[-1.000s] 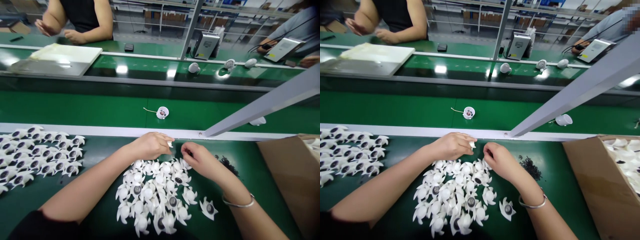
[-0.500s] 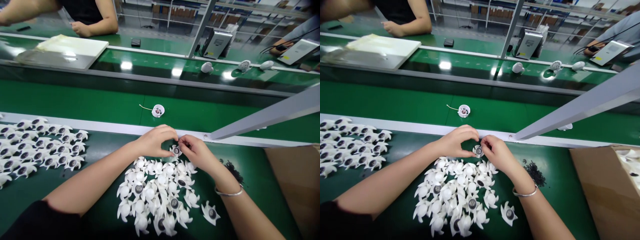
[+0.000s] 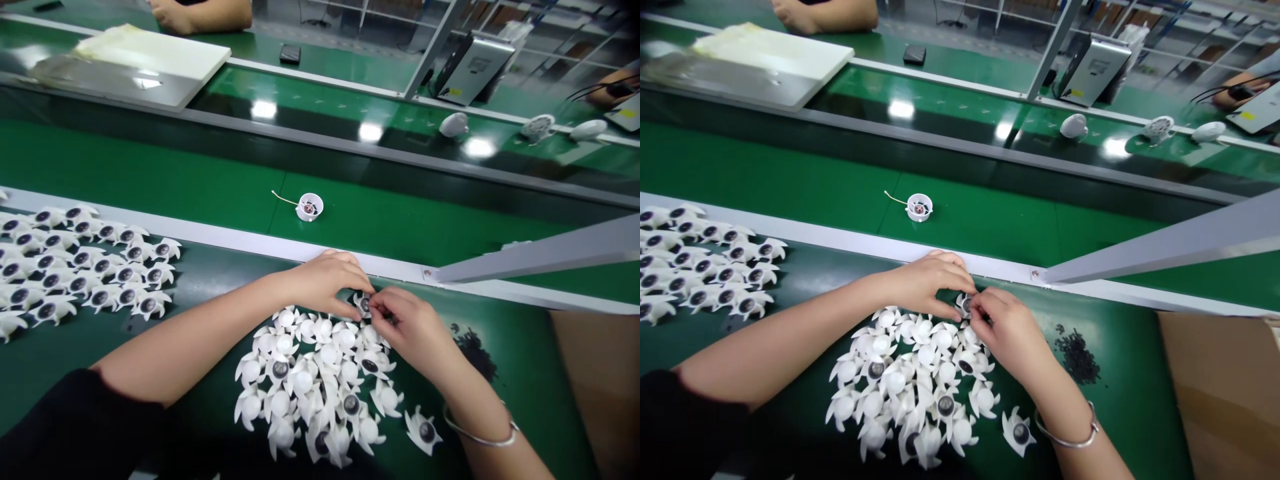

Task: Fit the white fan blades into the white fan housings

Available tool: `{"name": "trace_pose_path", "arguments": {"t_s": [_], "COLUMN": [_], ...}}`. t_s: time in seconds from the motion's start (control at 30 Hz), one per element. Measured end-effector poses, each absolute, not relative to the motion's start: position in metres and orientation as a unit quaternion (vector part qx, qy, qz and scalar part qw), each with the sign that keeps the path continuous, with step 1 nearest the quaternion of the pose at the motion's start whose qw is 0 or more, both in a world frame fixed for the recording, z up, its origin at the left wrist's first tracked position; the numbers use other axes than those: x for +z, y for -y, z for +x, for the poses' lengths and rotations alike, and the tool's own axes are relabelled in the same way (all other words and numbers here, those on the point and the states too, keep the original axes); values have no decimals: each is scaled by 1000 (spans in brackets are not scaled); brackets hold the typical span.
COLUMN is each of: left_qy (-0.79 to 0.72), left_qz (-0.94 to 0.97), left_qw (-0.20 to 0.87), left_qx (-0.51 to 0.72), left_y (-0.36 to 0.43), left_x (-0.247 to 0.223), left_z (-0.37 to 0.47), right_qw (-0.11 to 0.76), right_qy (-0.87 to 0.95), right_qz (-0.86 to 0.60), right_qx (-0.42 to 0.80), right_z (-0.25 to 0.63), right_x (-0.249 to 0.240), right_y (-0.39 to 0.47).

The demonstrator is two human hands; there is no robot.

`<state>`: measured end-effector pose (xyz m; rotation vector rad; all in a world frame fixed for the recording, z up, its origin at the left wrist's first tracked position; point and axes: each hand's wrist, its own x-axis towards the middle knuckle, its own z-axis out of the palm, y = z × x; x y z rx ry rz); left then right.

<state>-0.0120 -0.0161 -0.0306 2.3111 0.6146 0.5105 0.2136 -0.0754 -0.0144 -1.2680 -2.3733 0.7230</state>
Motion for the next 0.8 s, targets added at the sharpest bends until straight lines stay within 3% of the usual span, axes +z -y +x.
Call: {"name": "trace_pose_path", "arguments": {"t_s": [0.37,0.6,0.7,0.8], "left_qy": [-246,-255,-250,-239], "left_qz": [889,879,877,880], "left_qw": [317,335,337,334], "left_qx": [218,225,235,239], "left_y": [15,16,16,15], "left_x": [-35,-35,-37,-38], "left_z": [-10,-10,-11,-12], "right_qw": [163,118,126,201], "right_qy": [880,937,941,913], "right_qz": [-443,-321,-310,-355], "right_qx": [57,-64,-59,-8], "right_z": [199,211,221,214], "right_x": [-20,-10,3,19], "right_y": [83,97,87,52]}}
